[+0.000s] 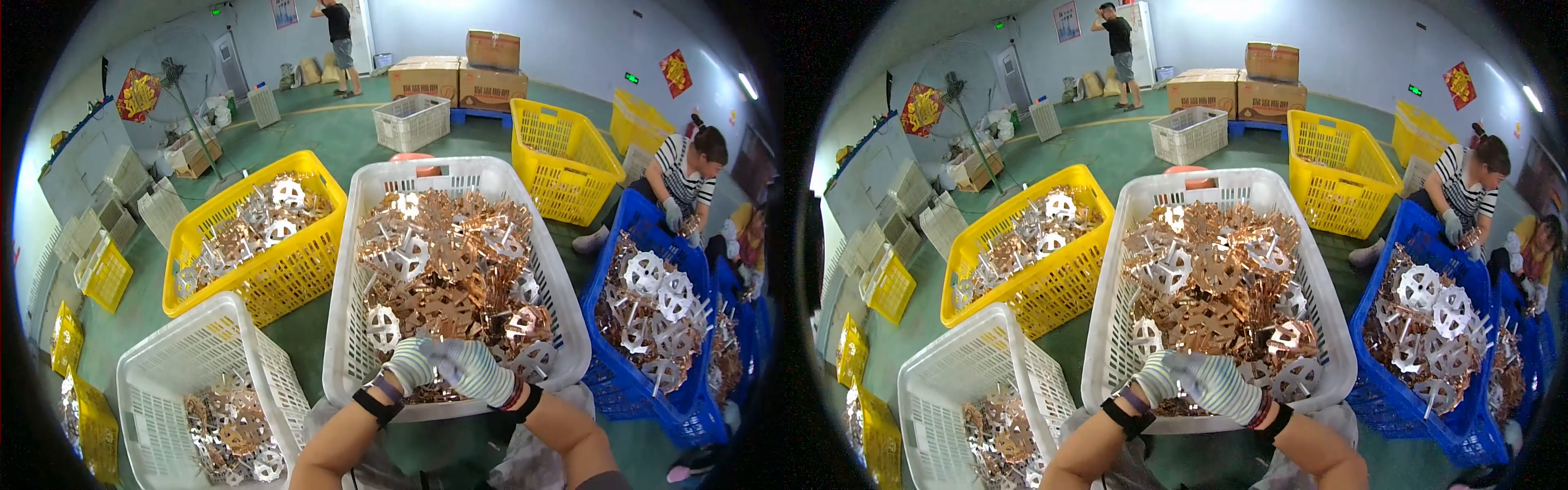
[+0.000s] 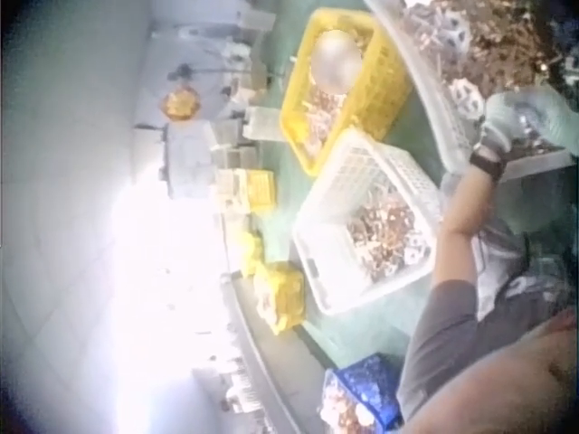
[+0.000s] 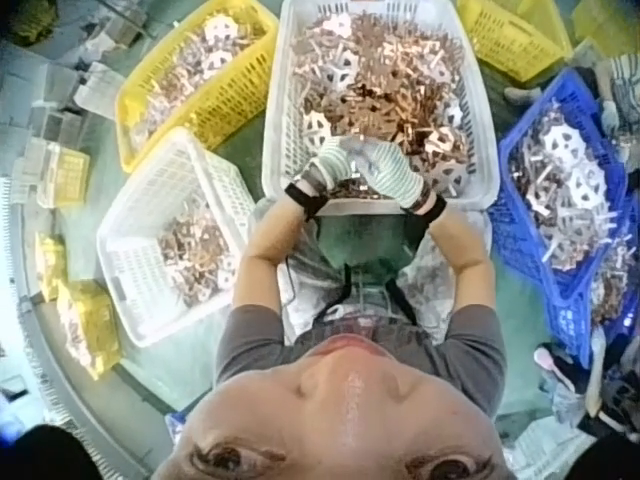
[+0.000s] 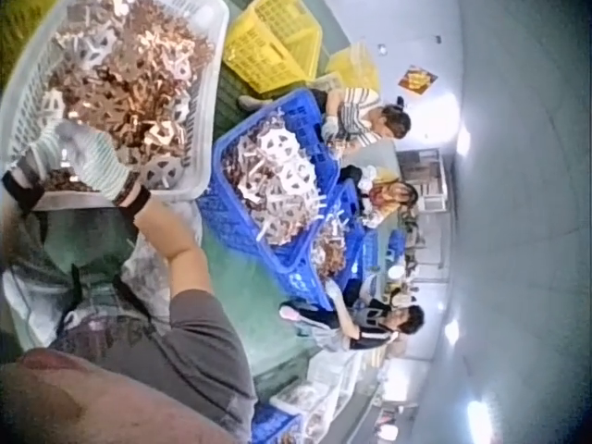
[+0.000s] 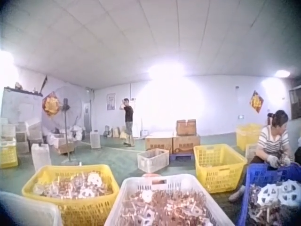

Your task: Sorting copper-colored star-shaped metal components into various plastic crates.

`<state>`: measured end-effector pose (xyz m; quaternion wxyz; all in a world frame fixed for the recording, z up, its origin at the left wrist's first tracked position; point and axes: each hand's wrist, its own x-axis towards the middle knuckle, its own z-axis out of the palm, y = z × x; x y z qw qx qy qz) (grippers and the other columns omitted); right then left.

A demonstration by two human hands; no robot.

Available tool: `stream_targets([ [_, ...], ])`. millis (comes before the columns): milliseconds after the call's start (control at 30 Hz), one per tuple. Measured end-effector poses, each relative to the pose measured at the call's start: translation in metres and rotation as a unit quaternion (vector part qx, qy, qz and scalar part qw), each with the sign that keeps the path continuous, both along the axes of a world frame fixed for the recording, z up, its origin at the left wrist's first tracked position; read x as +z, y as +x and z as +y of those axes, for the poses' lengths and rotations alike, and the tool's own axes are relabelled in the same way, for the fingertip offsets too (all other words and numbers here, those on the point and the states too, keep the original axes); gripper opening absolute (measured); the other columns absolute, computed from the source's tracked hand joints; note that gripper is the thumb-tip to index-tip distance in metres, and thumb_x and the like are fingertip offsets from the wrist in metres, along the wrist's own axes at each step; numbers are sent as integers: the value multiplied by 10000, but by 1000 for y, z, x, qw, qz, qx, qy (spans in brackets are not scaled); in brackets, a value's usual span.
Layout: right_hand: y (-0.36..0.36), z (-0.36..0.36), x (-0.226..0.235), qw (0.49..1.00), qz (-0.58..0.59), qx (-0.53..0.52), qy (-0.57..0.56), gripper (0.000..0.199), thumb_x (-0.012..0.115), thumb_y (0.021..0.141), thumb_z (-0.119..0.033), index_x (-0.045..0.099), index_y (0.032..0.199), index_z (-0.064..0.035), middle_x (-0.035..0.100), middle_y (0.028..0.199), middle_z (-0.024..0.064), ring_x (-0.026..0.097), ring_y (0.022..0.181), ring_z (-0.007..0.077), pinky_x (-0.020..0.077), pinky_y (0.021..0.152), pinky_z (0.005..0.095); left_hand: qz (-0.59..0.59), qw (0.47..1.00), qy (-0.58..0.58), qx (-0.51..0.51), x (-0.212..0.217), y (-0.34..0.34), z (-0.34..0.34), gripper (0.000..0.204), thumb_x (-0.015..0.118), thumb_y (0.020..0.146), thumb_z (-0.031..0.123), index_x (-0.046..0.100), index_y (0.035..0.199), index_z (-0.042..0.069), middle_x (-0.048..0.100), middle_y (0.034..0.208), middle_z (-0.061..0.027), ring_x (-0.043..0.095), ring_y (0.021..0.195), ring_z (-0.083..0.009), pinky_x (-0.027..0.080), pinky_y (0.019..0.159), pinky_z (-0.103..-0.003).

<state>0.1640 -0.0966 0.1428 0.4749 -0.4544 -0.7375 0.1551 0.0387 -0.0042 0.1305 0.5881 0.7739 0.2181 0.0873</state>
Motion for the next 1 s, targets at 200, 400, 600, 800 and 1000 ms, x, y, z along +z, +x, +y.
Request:
stream_targets([
  [200,10,-1,20,724,606,62,-324,269,581,910,-250,585,1048,-19,468,587,-16,427,440,86,320,384,222,50,879,472,49,-75,-21,32,386,552,831,288,554,1176,114,659,920,-149,628,761,-302,501,626,-414],
  [400,30,10,6,983,-54,-139,-104,495,648,805,-375,584,1143,-20,568,1104,212,577,994,351,459,883,414,97,892,428,103,-65,-20,21,295,570,790,379,659,843,102,660,753,-126,635,708,-308,491,587,-427],
  [600,-6,11,-4,989,-27,-118,-87,263,560,877,-201,574,1075,-28,647,894,180,636,798,346,515,719,392,194,940,282,-2,-30,-13,-14,226,675,687,200,659,849,44,654,734,-130,638,731,-263,503,665,-341],
  [800,-15,7,-9,987,56,1,-150,310,569,889,-235,561,1092,0,627,996,189,629,915,289,497,776,375,-66,980,155,104,-68,-20,3,278,616,759,323,696,773,57,673,722,-134,661,668,-269,505,553,-398],
  [1000,5,16,-12,984,46,-148,-89,307,580,884,-248,563,1053,8,628,941,184,622,850,313,486,766,387,277,843,461,9,-30,-5,-11,194,605,751,240,685,744,62,670,703,-135,658,641,-284,505,534,-413],
])
